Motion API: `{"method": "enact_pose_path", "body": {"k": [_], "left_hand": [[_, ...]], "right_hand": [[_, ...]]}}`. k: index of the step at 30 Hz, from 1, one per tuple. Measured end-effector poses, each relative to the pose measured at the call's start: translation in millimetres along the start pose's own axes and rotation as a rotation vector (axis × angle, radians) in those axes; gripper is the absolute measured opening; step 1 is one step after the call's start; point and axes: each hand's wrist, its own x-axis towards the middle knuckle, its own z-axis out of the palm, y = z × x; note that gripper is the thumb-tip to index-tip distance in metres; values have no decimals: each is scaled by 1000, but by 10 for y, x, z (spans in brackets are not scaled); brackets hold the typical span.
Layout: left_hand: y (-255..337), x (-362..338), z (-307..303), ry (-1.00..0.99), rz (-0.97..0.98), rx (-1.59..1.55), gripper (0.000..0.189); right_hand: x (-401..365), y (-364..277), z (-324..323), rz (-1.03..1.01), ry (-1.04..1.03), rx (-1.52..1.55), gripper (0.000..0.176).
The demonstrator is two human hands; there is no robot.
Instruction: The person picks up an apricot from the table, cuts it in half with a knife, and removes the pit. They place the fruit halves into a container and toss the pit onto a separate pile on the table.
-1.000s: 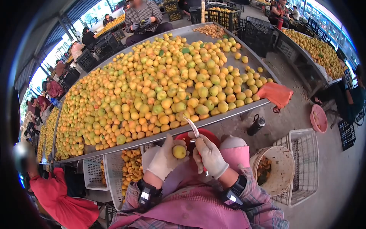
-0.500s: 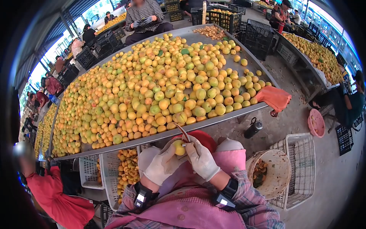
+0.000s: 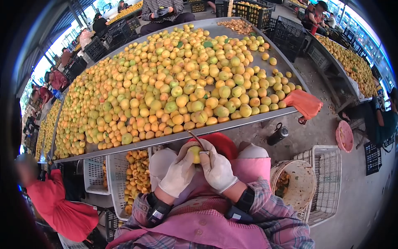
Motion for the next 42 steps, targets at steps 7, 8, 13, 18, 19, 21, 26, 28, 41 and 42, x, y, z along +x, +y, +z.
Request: {"method": "enact_pose_path", "body": {"k": [7,8,13,18,19,21,26,28,41,42], "left_hand": [[-115,87,-46,93,121,176,31],[-157,106,-64,98,115,164,31],[-300,186,-51,107,126,-47,32],[-320,187,-26,20,32,-536,42],[-318,165,-49,20,31,-535,42],[-317,115,-92,-3,84,-216,39],[-309,196,-46,-91,-69,-855,40],[-307,233,-162,-63,-51,-937,45],[-249,189,-171,-87,-36,-858,43],[-251,188,-174,-87,-35,-860,43]], "right_hand": [[120,-36,-30,671,-247,683,41],[100,-71,-52,672,-246,687,41],[44,-53,-81,728,-372,1016,62],[21,8,-127,703,-435,1145,67],[28,36,-169,713,-478,1298,67],[35,-132,-200,618,-698,1564,67],[54,-203,-253,505,-208,1073,50],[130,-57,-295,440,-63,581,32],[-82,242,-41,46,-127,-4,29],[-89,256,-33,57,-127,-35,30]]}}
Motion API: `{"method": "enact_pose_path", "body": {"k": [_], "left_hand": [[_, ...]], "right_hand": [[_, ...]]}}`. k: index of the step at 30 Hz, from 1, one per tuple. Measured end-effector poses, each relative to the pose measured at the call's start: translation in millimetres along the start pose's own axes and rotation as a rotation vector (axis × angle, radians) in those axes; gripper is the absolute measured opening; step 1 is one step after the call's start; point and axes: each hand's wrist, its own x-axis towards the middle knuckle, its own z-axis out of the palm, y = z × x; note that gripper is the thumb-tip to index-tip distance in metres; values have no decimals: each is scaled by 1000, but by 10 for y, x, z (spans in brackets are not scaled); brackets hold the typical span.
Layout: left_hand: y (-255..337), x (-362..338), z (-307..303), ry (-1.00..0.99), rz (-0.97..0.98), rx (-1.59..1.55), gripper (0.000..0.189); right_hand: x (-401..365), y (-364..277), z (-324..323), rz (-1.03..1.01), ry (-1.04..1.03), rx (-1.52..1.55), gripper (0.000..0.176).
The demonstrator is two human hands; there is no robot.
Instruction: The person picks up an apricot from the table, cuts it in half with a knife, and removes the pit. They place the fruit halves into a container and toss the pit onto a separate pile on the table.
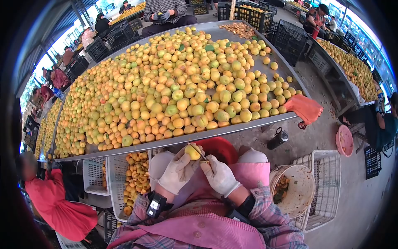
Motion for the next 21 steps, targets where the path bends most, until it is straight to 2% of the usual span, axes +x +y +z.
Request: {"method": "enact_pose_path", "body": {"k": [4,8,10,12,15,17,19,21], "left_hand": [[5,-2,0,2,8,19,41],[4,-5,-3,22,16,39,41],[-21,-10,-8,48,34,69,41],[-40,-19,-15,76,48,101,41],[-48,-7,11,62,54,171,42],[-42,-18,67,127,90,371,43],[-59,-9,109,115,108,333,44],[-70,-11,195,103,130,293,45]], "right_hand": [[-15,-95,-55,70,-36,-95,30],[-8,-135,-65,46,-8,-97,31],[12,-217,-106,139,-74,-127,33],[21,-164,-79,143,-75,-139,35],[42,-214,-103,179,-103,-170,37],[31,-187,-81,213,-133,-188,38],[2,-44,-3,56,-24,-59,38],[10,-67,10,-19,19,-41,38]]}}
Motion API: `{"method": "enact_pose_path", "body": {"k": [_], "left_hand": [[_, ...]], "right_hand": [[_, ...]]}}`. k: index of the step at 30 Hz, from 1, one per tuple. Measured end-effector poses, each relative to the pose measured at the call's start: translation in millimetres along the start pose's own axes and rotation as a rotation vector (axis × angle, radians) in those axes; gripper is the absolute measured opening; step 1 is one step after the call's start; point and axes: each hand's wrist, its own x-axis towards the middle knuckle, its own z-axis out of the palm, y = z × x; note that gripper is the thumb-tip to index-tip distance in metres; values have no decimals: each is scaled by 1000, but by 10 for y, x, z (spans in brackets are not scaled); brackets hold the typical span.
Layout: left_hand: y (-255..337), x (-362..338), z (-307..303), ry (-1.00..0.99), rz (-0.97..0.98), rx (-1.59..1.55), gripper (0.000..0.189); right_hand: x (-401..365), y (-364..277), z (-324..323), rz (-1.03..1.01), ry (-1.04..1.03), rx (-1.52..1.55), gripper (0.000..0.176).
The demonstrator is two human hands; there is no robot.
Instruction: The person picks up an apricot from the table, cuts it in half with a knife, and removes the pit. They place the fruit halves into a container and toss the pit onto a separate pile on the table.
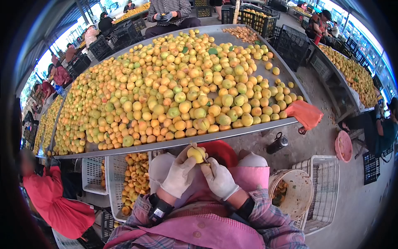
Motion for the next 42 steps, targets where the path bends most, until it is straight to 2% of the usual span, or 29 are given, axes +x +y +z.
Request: {"method": "enact_pose_path", "body": {"k": [2,3,5,7,10,11,13,14,16,17,19,20,22,23,25,26,28,29,31,34,35,37,39,41,42], "left_hand": [[37,-24,101,-32,-58,-193,47],[43,-18,105,-35,-50,-193,47],[63,1,118,-102,-3,-40,50],[156,-11,148,-79,22,6,50],[348,-36,124,-35,72,759,47],[386,-45,151,-34,73,758,47],[473,-70,238,-33,-7,1038,51],[403,-54,197,-32,-3,1039,51],[180,-20,90,-33,104,451,52],[167,-23,120,-33,105,452,52],[170,-43,184,-37,-7,129,53],[190,-43,180,-37,-3,129,53],[274,-37,148,-66,48,519,55],[386,-50,202,-66,48,519,55],[619,-100,371,-62,75,1180,55],[568,-96,343,-66,73,1178,55],[405,-59,219,-68,135,853,53],[337,-35,181,-67,135,855,53],[219,-3,157,-68,65,230,50],[221,-58,241,-26,-1,48,49],[269,-71,242,-25,-1,50,49],[402,-79,237,-9,162,750,50],[452,-85,298,-10,174,800,49],[430,-76,303,-4,197,847,49],[364,-68,275,-3,167,651,48]], "right_hand": [[-3,-15,29,-85,81,21,39],[-1,-30,11,-93,81,17,39],[9,-88,-62,-139,71,-10,36],[37,-63,-176,-140,-7,-30,32],[84,-42,-286,-180,-130,-101,28],[91,-20,-289,-177,-134,-129,28],[97,3,-271,-176,-138,-158,28],[87,3,-221,-219,-70,-124,28],[80,-34,-117,-261,0,-87,28],[80,-69,-66,-266,62,-56,27],[71,-103,-59,-273,123,-25,27],[70,-115,-82,-274,110,-35,28],[74,-124,-151,-277,96,-45,28],[81,-117,-213,-264,29,-91,29],[74,-104,-259,-239,-35,-135,30],[82,-90,-270,-223,-71,-114,30],[94,-92,-263,-213,-108,-93,31],[86,-109,-217,-240,-32,-97,31],[81,-139,-150,-267,41,-96,30],[92,-167,-143,-281,104,-54,31],[103,-170,-200,-302,50,-63,31],[136,-134,-302,-320,2,-71,32],[169,-74,-369,-326,-162,-90,32],[152,-91,-336,-320,-116,-103,32],[143,-104,-299,-314,-70,-112,32]]}}
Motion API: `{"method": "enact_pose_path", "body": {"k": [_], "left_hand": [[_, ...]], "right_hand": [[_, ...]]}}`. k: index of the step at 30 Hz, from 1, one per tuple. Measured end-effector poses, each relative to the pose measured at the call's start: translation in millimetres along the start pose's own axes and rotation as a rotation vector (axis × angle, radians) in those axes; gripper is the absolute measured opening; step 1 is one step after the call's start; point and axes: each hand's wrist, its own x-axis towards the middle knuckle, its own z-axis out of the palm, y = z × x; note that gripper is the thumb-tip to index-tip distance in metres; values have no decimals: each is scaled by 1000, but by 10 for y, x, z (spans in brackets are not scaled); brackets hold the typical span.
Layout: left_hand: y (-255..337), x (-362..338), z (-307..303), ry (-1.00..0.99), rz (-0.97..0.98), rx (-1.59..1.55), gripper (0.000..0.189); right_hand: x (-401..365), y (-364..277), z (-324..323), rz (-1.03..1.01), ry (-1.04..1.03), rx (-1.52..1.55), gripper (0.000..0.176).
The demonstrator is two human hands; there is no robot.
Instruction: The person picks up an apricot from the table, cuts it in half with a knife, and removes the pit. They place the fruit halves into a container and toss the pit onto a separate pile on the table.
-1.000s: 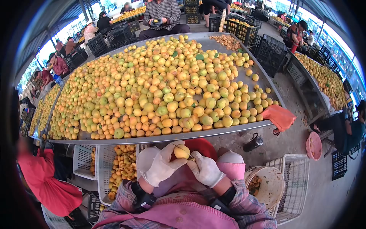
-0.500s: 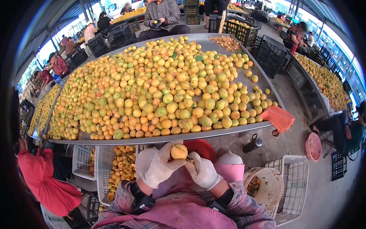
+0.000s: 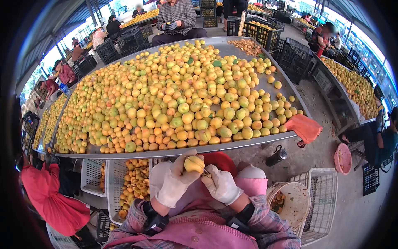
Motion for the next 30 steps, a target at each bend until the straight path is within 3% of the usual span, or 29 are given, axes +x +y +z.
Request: {"method": "enact_pose_path", "body": {"k": [4,5,7,8,10,11,13,14,16,17,20,22,23,25,29,30], "left_hand": [[-11,-63,111,37,-164,-514,50],[-9,-66,94,39,-167,-512,50],[13,-53,40,54,3,48,53],[79,-41,11,51,2,49,53],[241,-36,-19,-18,135,574,52],[210,-31,-19,-17,137,572,52],[91,-18,-26,-63,15,161,51],[56,-23,-13,-62,15,162,51],[-7,-43,30,5,-85,-289,55],[-31,-51,34,4,-86,-289,55],[38,-61,24,20,-27,-166,55],[327,-76,31,-3,85,610,55],[304,-75,42,-3,86,609,55],[190,-66,61,53,56,283,56],[-79,-75,47,119,141,87,57],[-127,-99,32,98,72,-18,56]], "right_hand": [[-11,-53,117,10,108,-7,32],[-19,-62,111,5,105,-15,32],[-32,-77,69,1,101,-23,32],[-28,-83,30,10,68,-35,32],[-32,-86,7,22,34,-48,32],[-25,-77,11,3,49,-46,32],[-8,-70,31,-18,63,-44,32],[-5,-73,49,-22,77,-22,31],[-25,-65,79,-23,92,1,30],[-38,-54,92,-27,90,-12,29],[-24,-41,45,-51,50,-36,28],[-29,3,10,-25,-31,-22,27],[-17,-4,5,-25,-31,-24,27],[18,-26,19,-79,24,11,29],[21,-38,96,-47,38,50,32],[15,-32,103,-32,29,55,32]]}}
